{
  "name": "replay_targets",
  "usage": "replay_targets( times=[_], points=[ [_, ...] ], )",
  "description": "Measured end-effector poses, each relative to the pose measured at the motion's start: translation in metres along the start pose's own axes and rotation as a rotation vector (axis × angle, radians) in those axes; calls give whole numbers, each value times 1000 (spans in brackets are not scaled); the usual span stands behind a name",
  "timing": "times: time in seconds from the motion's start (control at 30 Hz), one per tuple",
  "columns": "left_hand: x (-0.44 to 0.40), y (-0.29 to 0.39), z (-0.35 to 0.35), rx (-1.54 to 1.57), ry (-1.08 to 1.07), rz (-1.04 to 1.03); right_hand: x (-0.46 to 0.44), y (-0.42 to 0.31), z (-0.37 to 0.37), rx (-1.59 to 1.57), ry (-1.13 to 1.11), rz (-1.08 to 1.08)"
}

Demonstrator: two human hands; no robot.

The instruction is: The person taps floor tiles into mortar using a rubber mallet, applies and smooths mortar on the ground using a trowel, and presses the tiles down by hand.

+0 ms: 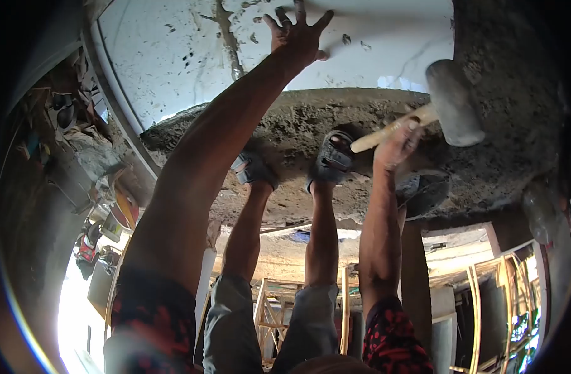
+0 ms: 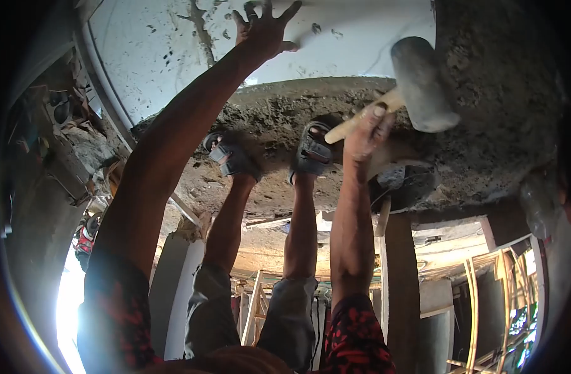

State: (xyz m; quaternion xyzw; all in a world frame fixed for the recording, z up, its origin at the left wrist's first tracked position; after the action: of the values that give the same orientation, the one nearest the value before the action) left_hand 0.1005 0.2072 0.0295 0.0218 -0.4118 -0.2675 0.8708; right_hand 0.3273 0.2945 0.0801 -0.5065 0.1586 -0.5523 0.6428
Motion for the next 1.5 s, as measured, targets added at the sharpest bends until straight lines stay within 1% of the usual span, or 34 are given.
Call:
replay_targets(
  times=[0.03,0.07,0.13,0.17,0.2,0.27,0.33,0.37,0.4,0.47,0.5,0.53,0.6,0.63,0.67,0.73,0.77,0.8,0.87,0.97,1.0,1.07,1.1,1.13,1.2,1.23,1.27,1.3,1.33,1.37,1.4,1.43,1.47,1.5],
  points=[
    [-1,3,-1,-14,17,17,-6,24,0,145,0,24],
    [0,2,-3,-22,67,-15,-20,69,-4,269,28,183],
    [3,6,2,-43,50,5,-24,74,-12,408,31,105],
    [3,2,-5,-44,127,-43,-24,73,-7,405,36,102],
    [-2,3,0,-52,135,-44,-24,60,-4,313,25,63],
    [-2,5,-1,-54,65,0,-20,62,3,240,3,1],
    [1,8,2,-60,51,9,-33,69,-3,425,17,164],
    [3,7,2,-67,71,2,-38,76,-2,555,-54,-11],
    [5,8,1,-73,82,-4,-36,68,0,553,-55,-10],
    [-3,9,3,-77,59,10,-35,54,-1,296,-30,58],
    [-3,7,1,-76,19,28,-35,59,2,329,-27,179],
    [-2,8,1,-116,11,34,-30,70,8,342,-33,161],
    [-2,9,1,-124,-18,43,-36,82,-3,657,-130,-41],
    [-2,8,-1,-128,-20,50,-34,75,-6,469,-45,126],
    [-2,8,-3,-119,4,34,-32,77,-7,465,-51,119],
    [-3,3,-6,-106,23,28,-31,74,-7,408,-43,370],
    [-1,3,-10,-97,19,21,-29,77,-7,408,-125,318],
    [-3,4,-7,-92,39,10,-25,74,-8,657,-171,43],
    [-2,5,-4,-89,46,17,-26,61,-9,540,-201,151],
    [-5,-4,3,-93,60,-44,-12,38,-9,486,-219,184],
    [-2,-11,5,-13,61,-66,-4,41,-7,488,-235,179],
    [5,-36,8,122,155,-131,0,44,-14,372,-204,344],
    [14,-51,7,121,156,-118,2,40,-23,276,-182,455],
    [25,-68,7,180,237,-102,2,51,-25,273,-194,453],
    [50,-109,0,332,354,-84,-4,81,-31,764,-407,220],
    [69,-128,-7,402,324,-27,-3,76,-33,635,-364,282],
    [90,-146,-17,432,464,-154,-3,66,-37,628,-368,293],
    [121,-153,-26,421,500,-120,-1,52,-41,522,-347,360],
    [153,-157,-35,482,473,-61,3,43,-41,422,-335,417],
    [186,-158,-46,591,427,41,-1,56,-40,506,-440,336],
    [216,-162,-59,614,333,101,-8,64,-42,504,-445,350],
    [246,-163,-85,588,376,136,-14,70,-49,597,-409,388],
    [277,-160,-106,711,366,158,-14,70,-54,694,-378,419],
    [307,-150,-124,893,328,211,-12,48,-54,697,-475,310]
  ],
)
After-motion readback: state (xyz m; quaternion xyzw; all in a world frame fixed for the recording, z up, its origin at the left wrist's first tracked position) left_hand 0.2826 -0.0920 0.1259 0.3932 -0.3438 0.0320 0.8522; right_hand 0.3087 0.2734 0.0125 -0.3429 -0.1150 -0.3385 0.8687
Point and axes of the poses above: each hand's wrist, its own x-axis away from the middle knuckle, its own z-axis out of the back of the hand, y = z × x, the point moved 2 cm from there along -x, towards the middle knuckle, and after that the axes turned 15 degrees about x, right-handed, at the moved point
